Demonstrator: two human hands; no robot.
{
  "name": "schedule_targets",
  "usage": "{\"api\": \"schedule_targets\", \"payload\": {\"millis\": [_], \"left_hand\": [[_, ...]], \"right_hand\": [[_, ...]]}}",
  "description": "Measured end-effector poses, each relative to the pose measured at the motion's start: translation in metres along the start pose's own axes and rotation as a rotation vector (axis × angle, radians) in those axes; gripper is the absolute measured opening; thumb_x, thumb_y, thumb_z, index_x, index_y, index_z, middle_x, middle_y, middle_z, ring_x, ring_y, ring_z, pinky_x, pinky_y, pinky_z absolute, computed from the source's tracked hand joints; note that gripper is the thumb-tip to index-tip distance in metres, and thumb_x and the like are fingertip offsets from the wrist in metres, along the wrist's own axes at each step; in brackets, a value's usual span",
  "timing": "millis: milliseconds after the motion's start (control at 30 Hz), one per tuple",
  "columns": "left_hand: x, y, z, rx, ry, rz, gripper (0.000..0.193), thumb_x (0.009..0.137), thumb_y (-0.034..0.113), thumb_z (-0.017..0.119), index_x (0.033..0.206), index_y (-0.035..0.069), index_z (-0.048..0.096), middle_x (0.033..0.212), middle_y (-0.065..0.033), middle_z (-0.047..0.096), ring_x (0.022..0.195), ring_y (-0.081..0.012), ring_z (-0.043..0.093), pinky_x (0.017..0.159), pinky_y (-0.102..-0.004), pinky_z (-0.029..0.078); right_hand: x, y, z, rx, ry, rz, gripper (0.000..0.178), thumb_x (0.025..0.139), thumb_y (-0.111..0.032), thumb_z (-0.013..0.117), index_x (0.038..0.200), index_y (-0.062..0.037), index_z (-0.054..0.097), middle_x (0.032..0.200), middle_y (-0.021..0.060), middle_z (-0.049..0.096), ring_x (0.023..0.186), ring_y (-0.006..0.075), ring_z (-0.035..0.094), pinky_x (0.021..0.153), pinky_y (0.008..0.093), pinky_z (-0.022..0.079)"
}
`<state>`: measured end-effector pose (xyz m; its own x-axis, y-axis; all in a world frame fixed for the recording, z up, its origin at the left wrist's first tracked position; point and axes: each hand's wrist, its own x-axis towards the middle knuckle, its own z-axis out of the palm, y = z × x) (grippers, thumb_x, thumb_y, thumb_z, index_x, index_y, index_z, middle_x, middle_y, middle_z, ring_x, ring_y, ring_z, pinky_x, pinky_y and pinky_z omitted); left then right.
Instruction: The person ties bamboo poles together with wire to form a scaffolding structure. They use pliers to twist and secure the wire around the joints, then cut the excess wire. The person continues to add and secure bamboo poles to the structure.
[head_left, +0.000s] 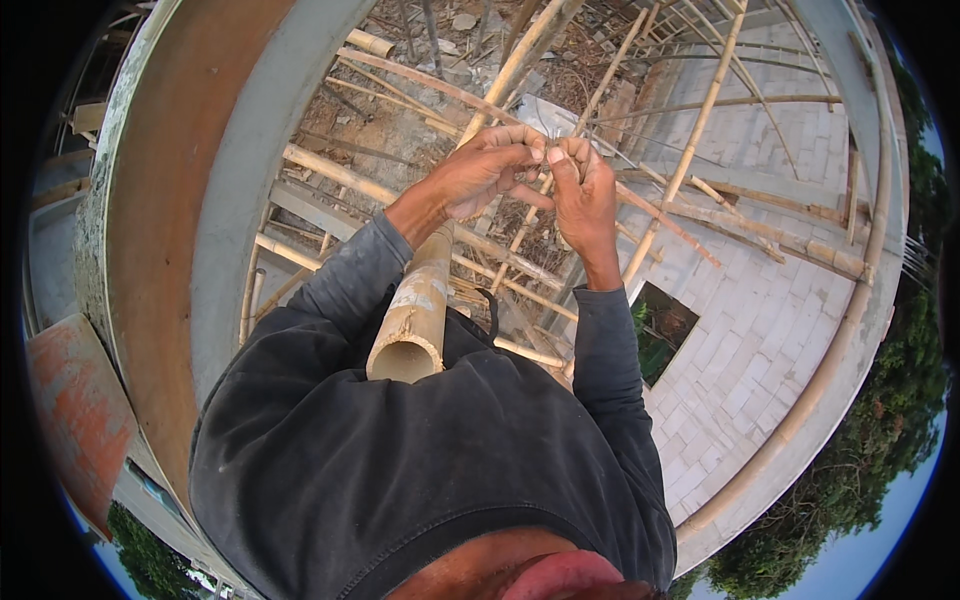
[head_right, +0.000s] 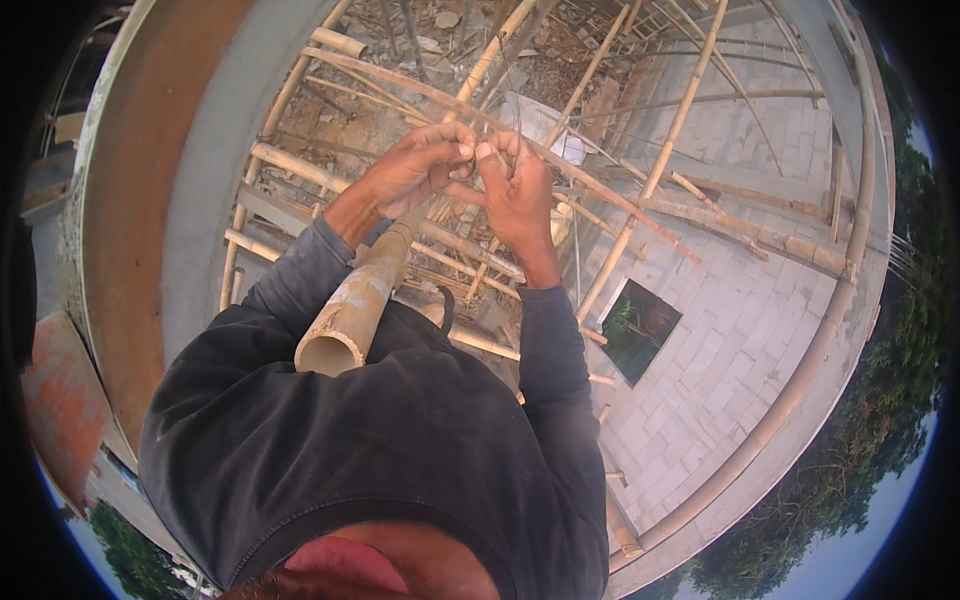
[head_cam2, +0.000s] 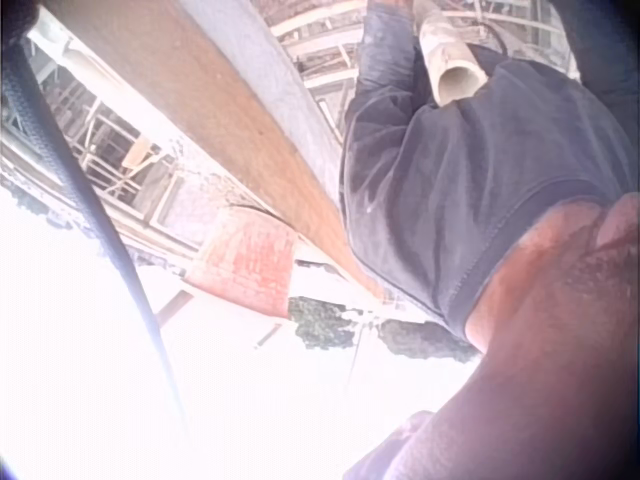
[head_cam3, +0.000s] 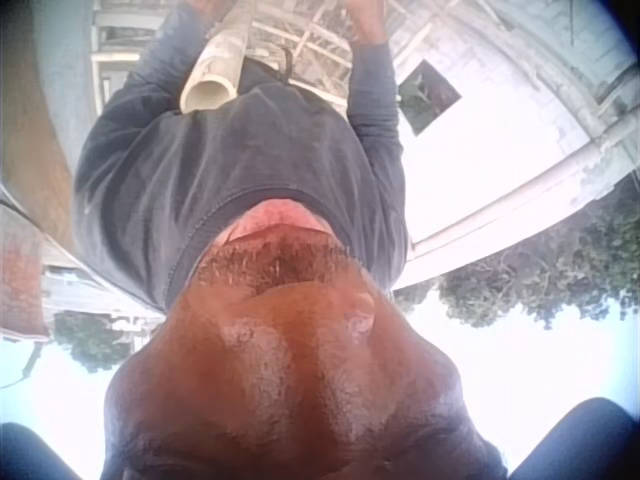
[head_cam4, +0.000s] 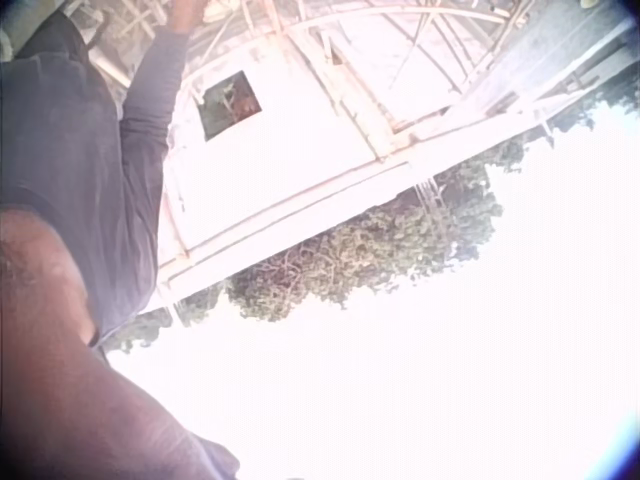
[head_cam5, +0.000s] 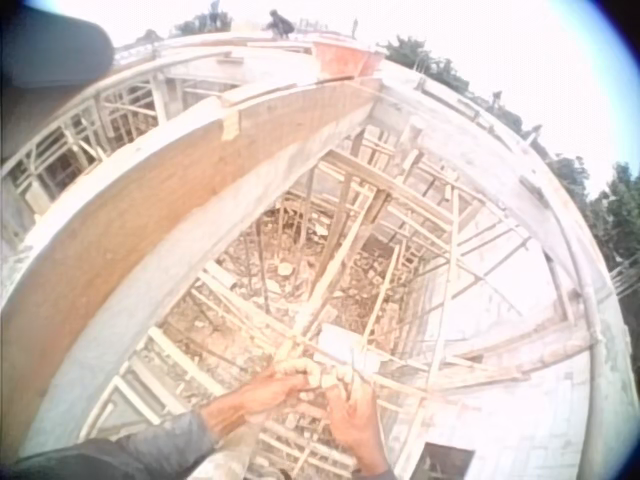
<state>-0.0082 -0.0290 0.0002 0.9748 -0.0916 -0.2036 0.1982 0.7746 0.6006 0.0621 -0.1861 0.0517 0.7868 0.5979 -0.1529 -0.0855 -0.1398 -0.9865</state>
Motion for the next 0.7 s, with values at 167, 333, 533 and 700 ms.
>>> {"api": "schedule_targets", "payload": {"millis": [167,333,533,700], "left_hand": [[-0.006,0.001,0.012,0.274,0.232,0.031,0.016,0.108,0.020,0.060,0.110,0.005,0.061,0.101,-0.0024,0.061,0.096,-0.0121,0.065,0.092,-0.0433,0.066],[-0.007,-0.010,0.015,0.935,0.319,0.422,0.020,0.111,0.021,0.055,0.113,0.001,0.056,0.095,-0.0065,0.061,0.081,-0.0129,0.066,0.078,-0.0339,0.064],[-0.010,-0.005,0.021,0.991,0.426,0.550,0.016,0.111,0.017,0.054,0.113,0.001,0.055,0.077,-0.0041,0.057,0.064,-0.0122,0.054,0.057,-0.0304,0.044],[-0.013,-0.005,0.032,1.089,0.349,0.596,0.013,0.108,0.012,0.057,0.113,0.000,0.054,0.077,-0.0097,0.057,0.068,-0.0167,0.055,0.063,-0.0366,0.044]], "right_hand": [[-0.004,0.010,-0.005,-0.415,0.069,-0.140,0.024,0.108,-0.026,0.063,0.102,-0.0023,0.065,0.077,-0.0027,0.061,0.071,0.0062,0.053,0.059,0.0266,0.042],[-0.004,0.012,-0.007,-0.189,0.075,-0.004,0.021,0.106,-0.024,0.065,0.108,-0.0031,0.067,0.072,-0.0068,0.056,0.062,0.0036,0.042,0.056,0.0255,0.036],[0.002,0.007,-0.025,0.041,0.143,0.020,0.034,0.107,-0.023,0.066,0.133,-0.0026,0.066,0.070,-0.0089,0.050,0.058,0.0010,0.036,0.052,0.0225,0.029],[0.015,0.003,-0.032,0.004,-0.033,0.037,0.035,0.106,-0.023,0.068,0.136,-0.0062,0.068,0.072,-0.0106,0.055,0.061,-0.0001,0.041,0.056,0.0218,0.033]]}}
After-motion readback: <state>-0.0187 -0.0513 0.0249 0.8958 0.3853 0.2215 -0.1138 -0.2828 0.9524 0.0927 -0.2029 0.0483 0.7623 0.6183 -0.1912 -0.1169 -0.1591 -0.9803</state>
